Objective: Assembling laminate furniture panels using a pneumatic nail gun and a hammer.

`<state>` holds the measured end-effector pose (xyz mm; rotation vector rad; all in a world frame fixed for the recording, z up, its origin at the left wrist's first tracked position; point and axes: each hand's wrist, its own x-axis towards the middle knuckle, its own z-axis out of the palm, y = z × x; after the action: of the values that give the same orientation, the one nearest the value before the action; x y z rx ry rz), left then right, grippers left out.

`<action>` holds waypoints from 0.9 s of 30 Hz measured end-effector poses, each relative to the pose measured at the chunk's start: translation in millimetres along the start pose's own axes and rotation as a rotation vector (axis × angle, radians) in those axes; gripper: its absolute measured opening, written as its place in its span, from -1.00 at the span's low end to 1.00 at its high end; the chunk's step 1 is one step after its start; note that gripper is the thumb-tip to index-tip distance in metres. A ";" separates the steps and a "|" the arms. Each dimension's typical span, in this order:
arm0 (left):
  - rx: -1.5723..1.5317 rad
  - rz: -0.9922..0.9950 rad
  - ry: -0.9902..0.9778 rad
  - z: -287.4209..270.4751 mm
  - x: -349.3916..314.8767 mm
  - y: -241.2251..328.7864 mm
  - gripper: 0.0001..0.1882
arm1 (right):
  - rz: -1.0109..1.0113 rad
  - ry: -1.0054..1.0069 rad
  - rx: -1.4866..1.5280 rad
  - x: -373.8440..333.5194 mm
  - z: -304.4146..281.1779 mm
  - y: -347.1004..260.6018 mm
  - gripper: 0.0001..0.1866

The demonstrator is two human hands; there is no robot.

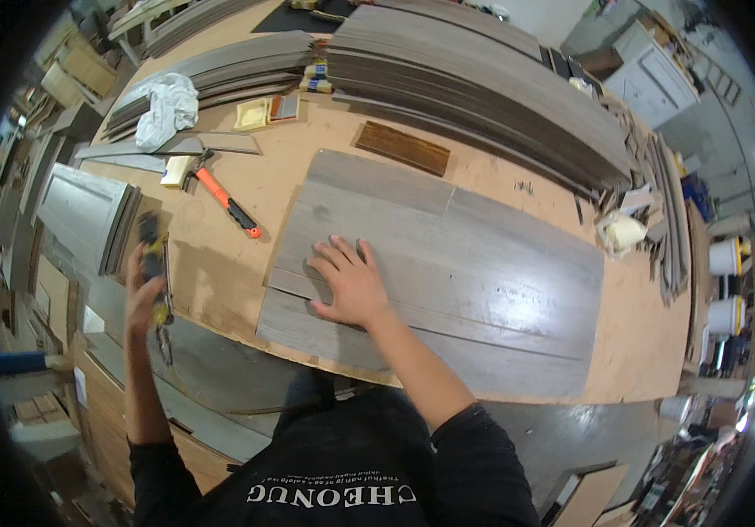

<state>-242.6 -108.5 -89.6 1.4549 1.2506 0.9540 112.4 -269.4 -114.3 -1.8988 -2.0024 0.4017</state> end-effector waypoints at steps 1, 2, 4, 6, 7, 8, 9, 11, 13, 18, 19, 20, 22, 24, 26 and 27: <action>-0.059 -0.144 -0.040 -15.7 -14.3 27.0 -0.46 | -0.010 -0.006 -0.003 -1.2 -0.2 1.2 -0.31; -0.056 -0.230 -0.052 -26.2 -19.9 46.1 -0.66 | -0.032 -0.012 0.027 -0.9 -0.9 4.6 -0.30; -0.082 -0.293 -0.120 -31.8 -34.7 64.6 -0.80 | -0.014 -0.015 0.029 -0.4 -2.2 1.6 -0.30; -0.068 -0.241 -0.106 -18.9 -51.2 77.0 -0.81 | 0.003 -0.023 0.031 1.9 -4.4 -3.3 -0.29; -0.062 -0.242 -0.067 1.6 -59.1 88.5 -0.84 | 0.012 -0.035 0.010 1.4 -5.1 -3.0 -0.28; 0.013 -0.243 -0.147 8.8 -60.1 91.9 -0.84 | 0.016 -0.047 -0.008 1.2 -3.7 -2.2 -0.27; 0.062 -0.265 -0.197 15.1 -59.3 95.9 -0.86 | 0.023 -0.049 0.005 0.2 -4.7 -2.1 -0.27; 0.053 -0.303 -0.221 35.2 -62.5 100.2 -0.89 | 0.029 -0.017 0.021 1.1 -1.9 -2.0 -0.29; 0.188 -0.337 -0.299 50.7 -66.2 97.8 -0.81 | 0.026 -0.023 0.031 0.4 0.1 -0.9 -0.29; 0.338 -0.462 -0.402 93.6 -73.5 107.2 -0.83 | 0.010 -0.069 0.017 1.6 -2.9 0.2 -0.30; 0.372 -0.470 -0.444 97.2 -73.2 106.2 -0.82 | 0.001 -0.072 0.015 1.6 -2.8 0.5 -0.30; 0.406 -0.478 -0.485 100.4 -72.9 105.3 -0.81 | -0.008 -0.075 0.013 1.5 -2.7 0.9 -0.31; 0.430 -0.478 -0.495 105.1 -72.7 104.6 -0.82 | -0.007 -0.072 0.016 1.2 -3.8 1.9 -0.32; 0.400 -0.491 -0.488 107.3 -72.6 102.9 -0.85 | -0.009 -0.068 0.018 0.8 -4.5 2.7 -0.32; 0.399 -0.491 -0.484 108.4 -72.4 101.9 -0.86 | -0.007 -0.080 0.017 0.8 -4.5 3.3 -0.33; 0.393 -0.493 -0.482 108.4 -72.7 101.8 -0.86 | -0.007 -0.079 0.020 0.5 -3.9 3.5 -0.33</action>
<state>-127.1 -200.3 -14.5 1.4494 1.3727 0.0180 117.2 -268.7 -112.3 -1.8912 -2.0459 0.5002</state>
